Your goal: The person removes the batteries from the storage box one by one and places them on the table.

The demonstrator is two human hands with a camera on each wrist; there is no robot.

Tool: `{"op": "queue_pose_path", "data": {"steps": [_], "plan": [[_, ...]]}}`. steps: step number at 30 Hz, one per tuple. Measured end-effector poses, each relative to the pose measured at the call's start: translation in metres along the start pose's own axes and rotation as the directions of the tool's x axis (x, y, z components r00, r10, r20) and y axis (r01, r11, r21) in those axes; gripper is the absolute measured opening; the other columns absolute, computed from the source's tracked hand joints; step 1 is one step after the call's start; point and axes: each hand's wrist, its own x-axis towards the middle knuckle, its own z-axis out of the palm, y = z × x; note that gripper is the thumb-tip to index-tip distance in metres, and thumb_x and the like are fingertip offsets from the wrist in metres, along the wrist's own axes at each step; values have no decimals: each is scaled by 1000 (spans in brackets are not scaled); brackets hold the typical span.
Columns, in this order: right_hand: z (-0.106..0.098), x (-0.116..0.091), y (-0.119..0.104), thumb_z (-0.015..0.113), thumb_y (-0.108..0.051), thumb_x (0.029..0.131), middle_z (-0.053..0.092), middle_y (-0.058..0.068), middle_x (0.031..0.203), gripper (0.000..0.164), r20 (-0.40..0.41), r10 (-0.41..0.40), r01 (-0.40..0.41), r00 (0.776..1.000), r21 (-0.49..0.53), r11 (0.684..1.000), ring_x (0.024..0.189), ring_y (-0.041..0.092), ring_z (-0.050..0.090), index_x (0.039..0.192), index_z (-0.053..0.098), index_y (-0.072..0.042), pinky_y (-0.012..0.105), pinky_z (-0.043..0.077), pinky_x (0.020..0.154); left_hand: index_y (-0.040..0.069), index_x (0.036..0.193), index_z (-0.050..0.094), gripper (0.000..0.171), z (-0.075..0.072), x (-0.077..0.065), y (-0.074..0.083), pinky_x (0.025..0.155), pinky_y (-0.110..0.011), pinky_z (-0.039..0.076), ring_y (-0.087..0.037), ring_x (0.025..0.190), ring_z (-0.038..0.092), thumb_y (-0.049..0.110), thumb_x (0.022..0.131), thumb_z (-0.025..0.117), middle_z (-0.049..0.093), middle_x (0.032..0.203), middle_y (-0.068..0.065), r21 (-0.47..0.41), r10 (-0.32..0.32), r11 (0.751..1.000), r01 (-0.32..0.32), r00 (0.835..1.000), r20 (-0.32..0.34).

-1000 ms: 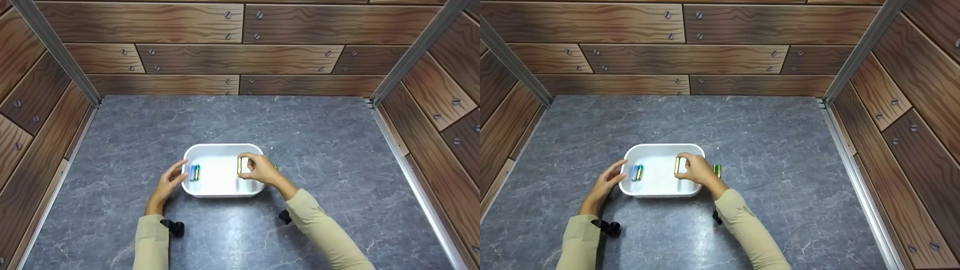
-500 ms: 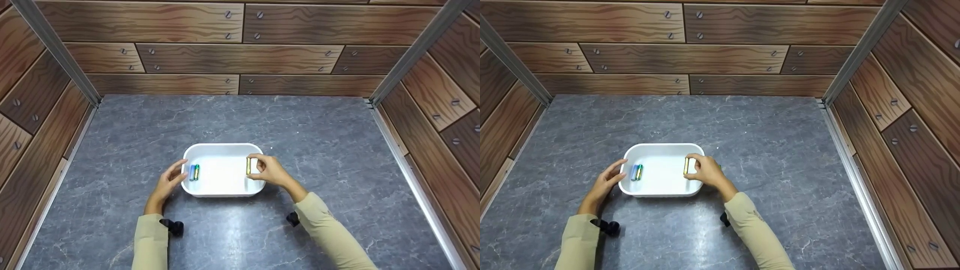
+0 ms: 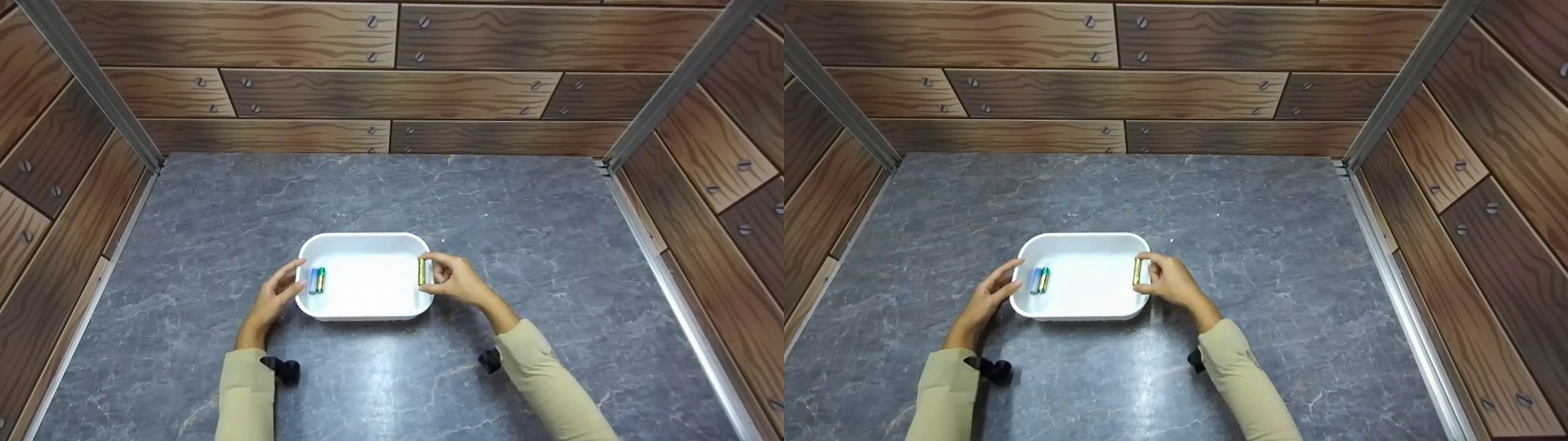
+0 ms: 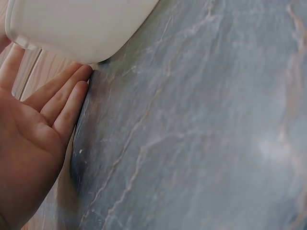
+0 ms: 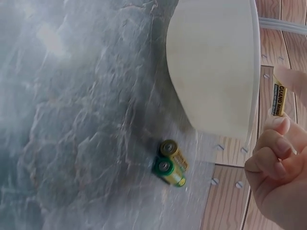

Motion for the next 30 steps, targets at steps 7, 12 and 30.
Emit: {"op": "queue_pose_path", "data": {"steps": [7,12,30], "plan": [[-11,-10,-18,76,4,75,48,23,67,52,6,43,-43,999,-5,999,57,4,37,121,55,16,15,33,56,5,141,48,49,0,-1,1,86,-16,49,-31,120,59,4,93,59,55,136,-27,13,-17,1000,17,1000,-4],[-20,-17,-26,76,5,74,49,24,67,52,-2,44,-44,999,1,999,57,2,38,120,56,16,15,34,56,4,141,47,49,0,0,1,86,-16,49,-26,117,61,3,93,58,55,135,-29,10,-10,1000,10,1000,1],[-30,-18,39,78,1,74,44,0,65,56,-12,95,-95,995,-29,995,57,-1,37,123,55,12,15,33,54,2,139,48,48,1,0,0,87,-16,48,-29,120,60,2,93,59,56,134,-28,8,2,1000,-2,1000,-13]]}}
